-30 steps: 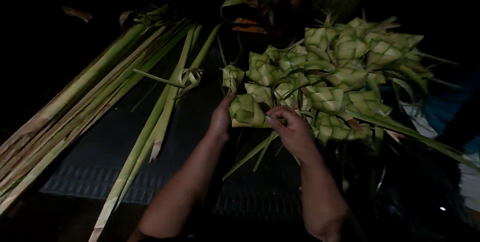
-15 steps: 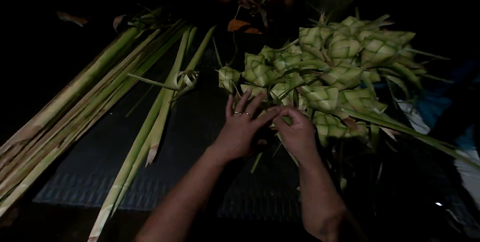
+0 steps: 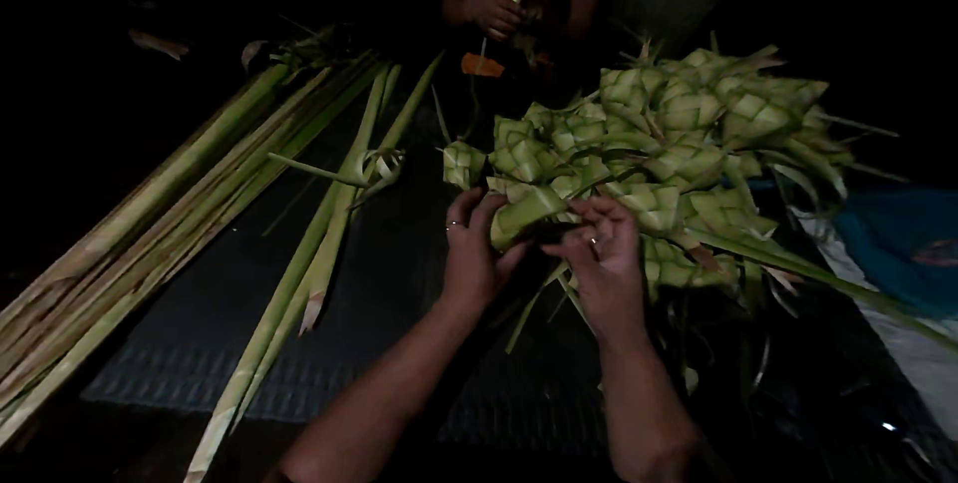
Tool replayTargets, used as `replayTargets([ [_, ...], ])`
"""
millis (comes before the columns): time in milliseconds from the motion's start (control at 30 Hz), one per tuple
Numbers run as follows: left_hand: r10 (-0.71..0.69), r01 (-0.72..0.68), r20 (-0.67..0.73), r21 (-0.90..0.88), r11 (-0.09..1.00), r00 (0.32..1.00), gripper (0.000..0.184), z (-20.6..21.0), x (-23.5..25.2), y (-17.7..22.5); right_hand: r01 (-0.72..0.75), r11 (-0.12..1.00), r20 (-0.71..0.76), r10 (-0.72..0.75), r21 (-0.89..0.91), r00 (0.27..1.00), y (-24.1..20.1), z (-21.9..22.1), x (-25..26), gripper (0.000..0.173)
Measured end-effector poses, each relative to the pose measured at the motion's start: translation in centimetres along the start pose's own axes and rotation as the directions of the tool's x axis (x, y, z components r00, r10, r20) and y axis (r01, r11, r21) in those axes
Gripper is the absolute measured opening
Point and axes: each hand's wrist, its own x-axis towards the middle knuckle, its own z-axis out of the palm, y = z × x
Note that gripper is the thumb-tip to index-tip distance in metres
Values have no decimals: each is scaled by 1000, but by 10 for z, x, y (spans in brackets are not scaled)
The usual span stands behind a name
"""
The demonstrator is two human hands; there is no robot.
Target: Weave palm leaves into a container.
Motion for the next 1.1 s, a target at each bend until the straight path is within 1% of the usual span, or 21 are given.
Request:
replayTargets([
  [33, -78, 75, -24, -85, 994, 997, 65, 0, -2, 6, 47, 996, 6, -46, -79, 999, 1, 5, -3, 52],
  [67, -162, 158, -5, -189, 969, 987, 70, 0, -6, 12, 93, 985, 26, -90, -147, 996, 3, 9, -6, 49],
  [100, -216, 219, 43, -283, 934, 975, 76, 1, -10, 16, 146, 967, 41, -140, -210, 989, 6, 13, -9, 45],
  [133, -236, 256, 100, -357, 898, 967, 80, 3, -15, 19, 192, 942, 35, -189, -274, 981, 6, 16, -11, 41],
  [200, -209, 260, 159, -476, 840, 965, 81, 7, -22, 21, 230, 902, -2, -247, -365, 969, 6, 17, -13, 36],
  [267, -190, 258, 176, -579, 773, 966, 79, 10, -25, 23, 235, 883, -40, -275, -406, 961, 5, 15, -12, 31],
  [367, -184, 276, 207, -663, 696, 961, 76, 11, -25, 26, 211, 867, -65, -268, -451, 961, 2, 15, -12, 30],
  [433, -189, 296, 228, -697, 653, 955, 77, 11, -25, 25, 188, 866, -56, -241, -463, 969, -2, 16, -13, 28],
  [533, -133, 297, 275, -733, 612, 952, 83, 11, -26, 18, 161, 863, -50, -210, -479, 977, -6, 18, -14, 23],
  [600, -112, 313, 315, -712, 628, 942, 84, 9, -24, 18, 143, 852, -58, -199, -503, 978, -7, 17, -14, 23],
  [667, -101, 316, 336, -684, 658, 937, 87, 8, -24, 17, 121, 842, -71, -185, -526, 980, -9, 17, -15, 18],
  [733, -142, 336, 338, -632, 698, 930, 92, 7, -24, 20, 79, 839, -68, -137, -538, 988, -13, 19, -15, 13],
  [800, -217, 364, 308, -581, 728, 926, 84, 8, -22, 22, 45, 836, -45, -83, -546, 996, -15, 21, -16, 12],
  [867, -225, 355, 288, -568, 742, 931, 75, 10, -23, 21, 32, 828, -30, -58, -560, 998, -16, 23, -18, 10],
  [1000, -229, 368, 296, -611, 701, 927, 77, 13, -26, 21, -4, 846, -13, -4, -533, 1000, -17, 21, -16, 9],
  [1067, -247, 379, 291, -631, 677, 924, 76, 13, -25, 21, 22, 856, -16, -35, -516, 999, -14, 19, -16, 14],
  [1100, -249, 372, 278, -632, 680, 928, 73, 14, -25, 21, 35, 856, -18, -51, -516, 999, -13, 19, -17, 15],
])
